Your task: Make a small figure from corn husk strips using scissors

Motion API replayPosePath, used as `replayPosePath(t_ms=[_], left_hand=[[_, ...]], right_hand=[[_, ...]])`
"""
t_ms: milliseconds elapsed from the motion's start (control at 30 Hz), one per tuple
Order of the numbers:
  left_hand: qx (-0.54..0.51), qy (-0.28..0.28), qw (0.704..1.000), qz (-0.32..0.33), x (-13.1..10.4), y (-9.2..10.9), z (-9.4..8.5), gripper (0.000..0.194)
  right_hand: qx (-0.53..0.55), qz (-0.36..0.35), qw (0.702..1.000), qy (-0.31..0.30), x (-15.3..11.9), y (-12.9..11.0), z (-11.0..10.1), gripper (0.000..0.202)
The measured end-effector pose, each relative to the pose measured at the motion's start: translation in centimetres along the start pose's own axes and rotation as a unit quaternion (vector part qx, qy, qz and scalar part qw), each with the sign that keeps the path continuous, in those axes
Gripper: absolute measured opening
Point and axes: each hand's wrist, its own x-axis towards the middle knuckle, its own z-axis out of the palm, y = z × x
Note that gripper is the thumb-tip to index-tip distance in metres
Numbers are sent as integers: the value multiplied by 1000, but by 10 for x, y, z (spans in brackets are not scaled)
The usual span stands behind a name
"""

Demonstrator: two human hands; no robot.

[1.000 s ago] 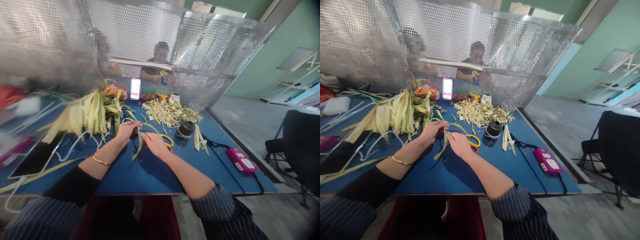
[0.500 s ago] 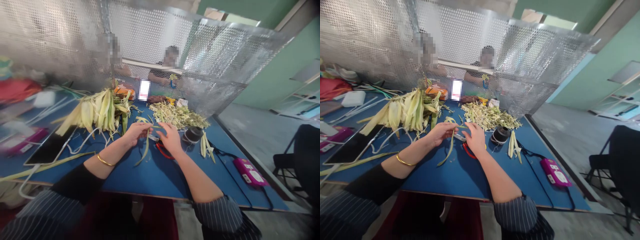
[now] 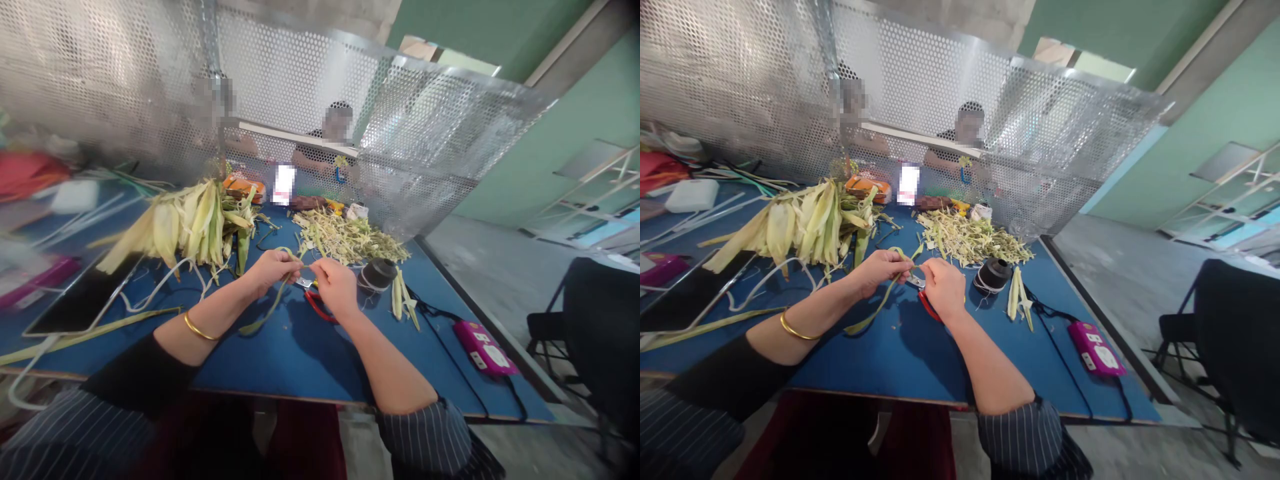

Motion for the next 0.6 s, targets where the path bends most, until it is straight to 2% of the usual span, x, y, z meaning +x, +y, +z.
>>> replayPosePath(t_ms=[133,267,467,600], left_hand=[[-1,-12,1000,9,1,0,-2,11],[-39,-30,998,-27,0,-1,-4,13],[-60,-104,992,-51,-7,4,2,28],[-31,-119,991,-53,-10,4,4,27]], right_hand=[[25,32,999,5,1,1,0,23],[122,94,985,-72,9,14,-2,34],[320,191,923,-99,15,20,-5,43],[422,228,869,-119,12,14,1,34]])
